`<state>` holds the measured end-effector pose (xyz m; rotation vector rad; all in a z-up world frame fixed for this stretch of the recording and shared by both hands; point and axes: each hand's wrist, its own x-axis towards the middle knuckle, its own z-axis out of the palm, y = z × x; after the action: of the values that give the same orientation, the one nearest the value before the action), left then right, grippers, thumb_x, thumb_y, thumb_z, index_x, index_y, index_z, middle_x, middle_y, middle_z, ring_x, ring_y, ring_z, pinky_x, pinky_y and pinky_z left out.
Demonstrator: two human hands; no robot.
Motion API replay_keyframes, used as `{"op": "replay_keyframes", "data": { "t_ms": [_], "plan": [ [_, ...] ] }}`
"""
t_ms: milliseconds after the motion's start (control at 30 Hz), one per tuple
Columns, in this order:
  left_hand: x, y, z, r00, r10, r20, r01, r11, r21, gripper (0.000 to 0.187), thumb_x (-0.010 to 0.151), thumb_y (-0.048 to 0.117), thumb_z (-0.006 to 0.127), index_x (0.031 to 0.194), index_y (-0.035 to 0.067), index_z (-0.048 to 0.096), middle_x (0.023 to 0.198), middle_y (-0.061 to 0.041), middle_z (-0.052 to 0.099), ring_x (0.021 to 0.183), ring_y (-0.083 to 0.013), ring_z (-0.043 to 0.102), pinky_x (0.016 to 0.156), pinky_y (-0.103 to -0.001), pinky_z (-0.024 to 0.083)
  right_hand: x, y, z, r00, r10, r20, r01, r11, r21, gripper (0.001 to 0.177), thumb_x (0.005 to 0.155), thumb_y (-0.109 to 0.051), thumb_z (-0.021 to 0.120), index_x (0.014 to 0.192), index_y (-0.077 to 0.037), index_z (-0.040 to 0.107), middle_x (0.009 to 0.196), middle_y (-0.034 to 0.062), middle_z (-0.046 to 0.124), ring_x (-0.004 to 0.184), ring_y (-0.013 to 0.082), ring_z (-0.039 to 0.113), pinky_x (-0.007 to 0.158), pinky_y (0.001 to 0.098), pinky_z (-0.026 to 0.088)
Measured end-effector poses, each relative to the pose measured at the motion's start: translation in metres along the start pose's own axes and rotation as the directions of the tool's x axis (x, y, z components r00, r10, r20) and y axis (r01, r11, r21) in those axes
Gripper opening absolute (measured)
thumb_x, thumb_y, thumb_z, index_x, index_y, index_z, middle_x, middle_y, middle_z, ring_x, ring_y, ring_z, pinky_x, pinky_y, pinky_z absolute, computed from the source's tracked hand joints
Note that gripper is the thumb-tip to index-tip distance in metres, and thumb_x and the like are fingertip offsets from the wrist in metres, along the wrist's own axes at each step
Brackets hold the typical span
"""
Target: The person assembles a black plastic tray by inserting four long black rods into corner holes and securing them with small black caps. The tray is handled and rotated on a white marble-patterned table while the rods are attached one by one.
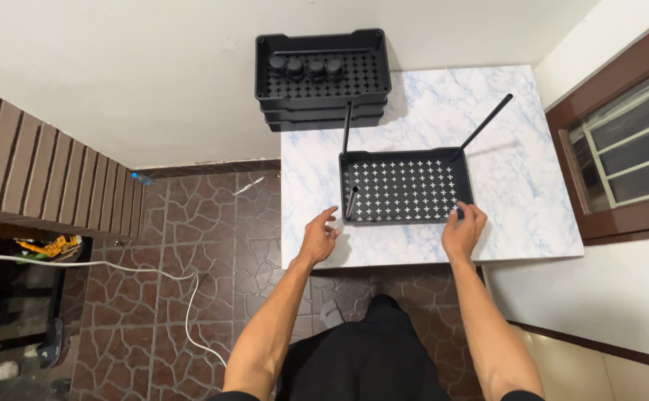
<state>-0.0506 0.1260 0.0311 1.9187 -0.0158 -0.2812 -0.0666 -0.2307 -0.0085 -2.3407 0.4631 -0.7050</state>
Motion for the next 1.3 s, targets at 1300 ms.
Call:
{"op": "replay_keyframes", "data": {
  "t_ms": [1300],
  "plan": [
    [0.048, -0.067, -0.292, 0.941, 0.093, -0.326, -0.057, 0.991, 0.119, 0.022, 0.091, 0.014, 0.071, 0.110, 0.003, 0.073, 0.097, -0.012, 0.079, 0.087, -0.0219, 0.077, 0.080, -0.034, 0.060, -0.048, -0.312, 0.281, 0.679, -0.185, 0.711, -0.423, 0.693, 0.584, 0.021, 0.099, -0.016, 0.065, 0.111, 0.000, 0.073, 0.086, 0.0057, 0.073, 0.072, 0.0115, 0.064, 0.063, 0.0251, 0.048]
  ]
}}
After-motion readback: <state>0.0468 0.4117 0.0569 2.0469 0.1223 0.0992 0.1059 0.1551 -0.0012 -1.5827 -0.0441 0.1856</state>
